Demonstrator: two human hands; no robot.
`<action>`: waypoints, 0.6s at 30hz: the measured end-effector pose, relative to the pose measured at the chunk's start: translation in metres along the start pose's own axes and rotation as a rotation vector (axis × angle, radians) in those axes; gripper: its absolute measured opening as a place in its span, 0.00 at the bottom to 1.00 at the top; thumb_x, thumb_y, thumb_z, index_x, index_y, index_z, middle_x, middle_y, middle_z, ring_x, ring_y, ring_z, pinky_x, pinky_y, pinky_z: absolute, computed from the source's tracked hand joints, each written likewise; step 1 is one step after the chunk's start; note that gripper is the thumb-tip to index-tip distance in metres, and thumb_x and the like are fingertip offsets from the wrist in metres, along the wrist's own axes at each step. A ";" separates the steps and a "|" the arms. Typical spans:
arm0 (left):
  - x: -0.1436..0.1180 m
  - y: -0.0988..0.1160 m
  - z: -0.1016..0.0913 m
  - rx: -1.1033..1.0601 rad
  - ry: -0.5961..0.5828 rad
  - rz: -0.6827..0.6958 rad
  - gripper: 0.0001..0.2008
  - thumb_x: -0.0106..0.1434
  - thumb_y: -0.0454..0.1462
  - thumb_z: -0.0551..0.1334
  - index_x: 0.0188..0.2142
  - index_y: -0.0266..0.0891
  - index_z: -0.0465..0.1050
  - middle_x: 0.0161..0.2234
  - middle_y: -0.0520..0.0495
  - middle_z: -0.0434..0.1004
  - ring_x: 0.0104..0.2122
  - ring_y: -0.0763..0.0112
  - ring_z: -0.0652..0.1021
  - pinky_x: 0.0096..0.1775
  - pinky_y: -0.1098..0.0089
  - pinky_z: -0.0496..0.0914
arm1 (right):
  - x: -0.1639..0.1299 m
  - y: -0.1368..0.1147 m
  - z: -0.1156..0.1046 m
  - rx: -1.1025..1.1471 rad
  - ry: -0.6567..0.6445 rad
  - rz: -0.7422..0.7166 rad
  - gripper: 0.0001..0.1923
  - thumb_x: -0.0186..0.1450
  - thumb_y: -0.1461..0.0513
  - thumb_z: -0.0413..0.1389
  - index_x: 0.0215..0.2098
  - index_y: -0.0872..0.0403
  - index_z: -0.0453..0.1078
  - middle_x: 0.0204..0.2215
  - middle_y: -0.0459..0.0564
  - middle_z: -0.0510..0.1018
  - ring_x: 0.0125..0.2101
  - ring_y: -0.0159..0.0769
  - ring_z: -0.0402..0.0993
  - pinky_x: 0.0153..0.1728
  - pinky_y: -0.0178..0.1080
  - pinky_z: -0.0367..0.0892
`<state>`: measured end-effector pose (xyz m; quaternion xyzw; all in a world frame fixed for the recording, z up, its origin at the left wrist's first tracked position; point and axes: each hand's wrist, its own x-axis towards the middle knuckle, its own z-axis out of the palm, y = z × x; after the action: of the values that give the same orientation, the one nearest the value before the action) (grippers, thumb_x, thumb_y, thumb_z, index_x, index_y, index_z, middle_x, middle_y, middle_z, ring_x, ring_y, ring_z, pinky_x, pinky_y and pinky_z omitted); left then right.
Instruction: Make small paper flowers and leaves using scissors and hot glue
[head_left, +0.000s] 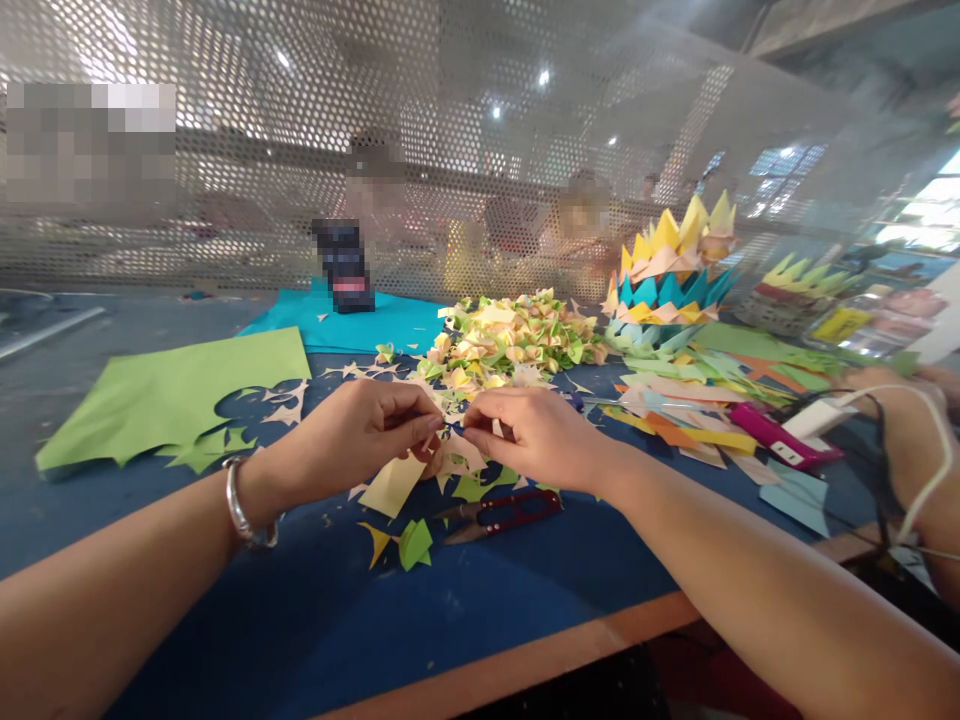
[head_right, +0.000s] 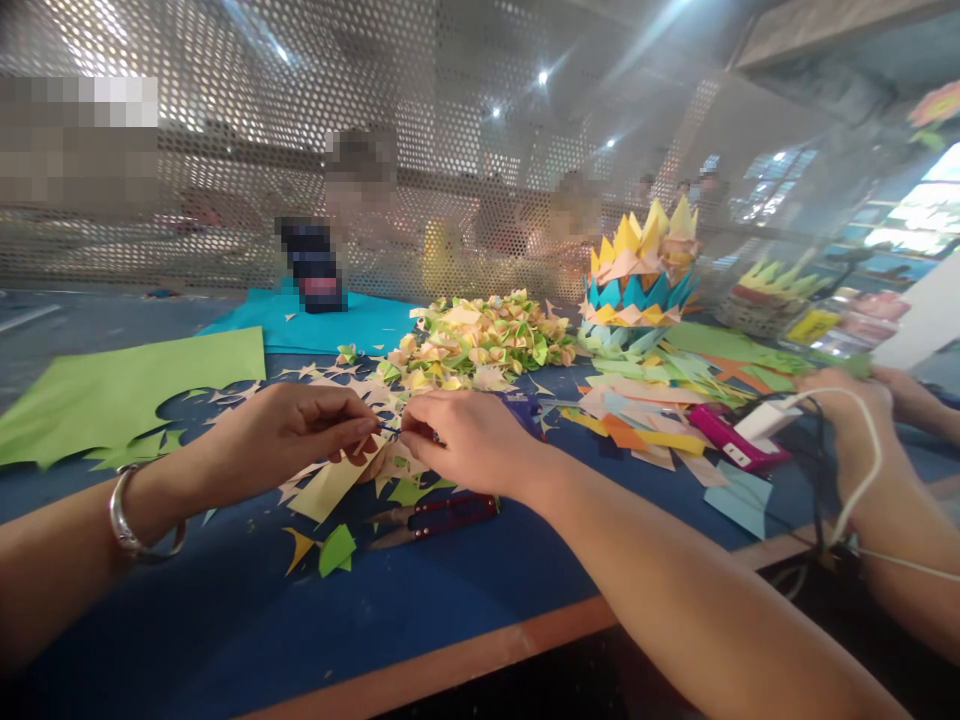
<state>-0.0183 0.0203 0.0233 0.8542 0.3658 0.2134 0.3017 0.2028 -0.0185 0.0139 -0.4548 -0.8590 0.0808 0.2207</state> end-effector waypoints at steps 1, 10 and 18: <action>0.000 0.000 0.000 -0.017 0.000 -0.003 0.14 0.66 0.45 0.58 0.29 0.41 0.77 0.28 0.48 0.83 0.29 0.68 0.81 0.32 0.71 0.72 | 0.000 0.000 0.000 -0.001 0.002 0.001 0.09 0.69 0.60 0.54 0.34 0.55 0.73 0.29 0.48 0.76 0.29 0.34 0.69 0.31 0.38 0.59; 0.003 -0.009 -0.001 -0.165 0.069 0.011 0.13 0.65 0.45 0.60 0.33 0.40 0.77 0.29 0.47 0.82 0.29 0.69 0.80 0.33 0.69 0.74 | 0.002 0.003 0.000 0.054 0.040 0.010 0.09 0.69 0.60 0.54 0.34 0.56 0.73 0.28 0.47 0.75 0.27 0.31 0.66 0.30 0.37 0.58; 0.005 -0.009 -0.002 -0.216 0.066 -0.051 0.10 0.62 0.43 0.63 0.35 0.39 0.78 0.30 0.46 0.83 0.29 0.69 0.80 0.29 0.71 0.73 | 0.001 0.005 0.001 0.045 0.048 -0.016 0.09 0.69 0.61 0.54 0.33 0.55 0.72 0.28 0.47 0.74 0.28 0.31 0.67 0.30 0.37 0.59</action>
<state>-0.0210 0.0295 0.0191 0.7995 0.3722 0.2720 0.3850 0.2054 -0.0147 0.0119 -0.4445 -0.8551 0.0876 0.2522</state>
